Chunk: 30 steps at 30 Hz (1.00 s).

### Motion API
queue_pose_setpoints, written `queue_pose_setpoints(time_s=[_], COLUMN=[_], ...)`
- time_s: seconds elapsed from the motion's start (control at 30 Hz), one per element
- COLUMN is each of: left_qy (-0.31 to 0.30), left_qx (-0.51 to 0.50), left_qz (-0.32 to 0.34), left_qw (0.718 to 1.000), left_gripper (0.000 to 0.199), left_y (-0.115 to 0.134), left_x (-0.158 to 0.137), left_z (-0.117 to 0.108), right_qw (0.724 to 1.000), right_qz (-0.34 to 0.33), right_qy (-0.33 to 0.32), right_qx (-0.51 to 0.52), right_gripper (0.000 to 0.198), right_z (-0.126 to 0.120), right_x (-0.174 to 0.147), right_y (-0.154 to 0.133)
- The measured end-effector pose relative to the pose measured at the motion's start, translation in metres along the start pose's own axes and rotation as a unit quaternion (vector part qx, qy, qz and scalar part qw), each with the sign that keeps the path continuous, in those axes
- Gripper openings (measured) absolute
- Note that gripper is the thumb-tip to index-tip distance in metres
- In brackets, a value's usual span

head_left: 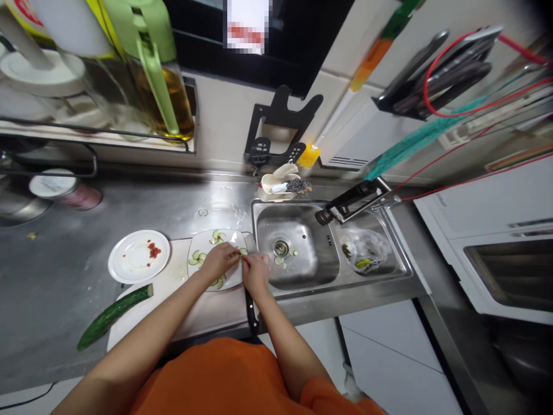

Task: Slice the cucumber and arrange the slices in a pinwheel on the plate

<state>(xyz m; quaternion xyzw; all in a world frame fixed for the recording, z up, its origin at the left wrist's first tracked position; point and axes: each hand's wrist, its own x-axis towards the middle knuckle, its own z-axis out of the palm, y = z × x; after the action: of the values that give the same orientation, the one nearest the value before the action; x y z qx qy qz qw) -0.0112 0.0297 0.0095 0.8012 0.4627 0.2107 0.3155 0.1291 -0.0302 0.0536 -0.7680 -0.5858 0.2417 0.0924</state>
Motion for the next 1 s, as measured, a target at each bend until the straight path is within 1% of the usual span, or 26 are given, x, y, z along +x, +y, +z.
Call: queue_pose_setpoints(time_s=[0.17,0.3,0.53,0.67,0.87,1.0], left_qy=[0.0,0.014,0.002,-0.005,0.007,0.002], left_qx=[0.008,-0.006,-0.02,-0.019,-0.022,-0.02], left_qz=[-0.004,-0.01,-0.012,-0.017,-0.015,-0.016], left_qw=[1.0,1.0,1.0,1.0,1.0,1.0], left_gripper=[0.017,0.019,0.016,0.016,0.016,0.016], left_y=[-0.0029,-0.0048,-0.0039,-0.0028,-0.0025,-0.003], left_x=[0.0018,0.0018,0.0009,0.0016,0.0013,0.0007], left_z=[0.0024,0.0038,0.0038,0.0029,0.0022,0.0026], right_qw=[1.0,1.0,0.999,1.0,1.0,1.0], right_qz=[-0.005,-0.007,-0.012,-0.013,-0.005,-0.005], right_qy=[-0.006,-0.011,-0.011,-0.008,-0.012,-0.011], right_qx=[-0.016,-0.026,-0.037,-0.026,-0.025,-0.028], right_gripper=[0.024,0.025,0.026,0.026,0.025,0.025], right_z=[-0.0003,-0.0013,-0.0023,-0.0022,-0.0029,-0.0038], right_x=[0.0012,0.0015,0.0011,0.0014,0.001,0.0003], right_y=[-0.0007,-0.0016,-0.0026,-0.0027,-0.003,-0.003])
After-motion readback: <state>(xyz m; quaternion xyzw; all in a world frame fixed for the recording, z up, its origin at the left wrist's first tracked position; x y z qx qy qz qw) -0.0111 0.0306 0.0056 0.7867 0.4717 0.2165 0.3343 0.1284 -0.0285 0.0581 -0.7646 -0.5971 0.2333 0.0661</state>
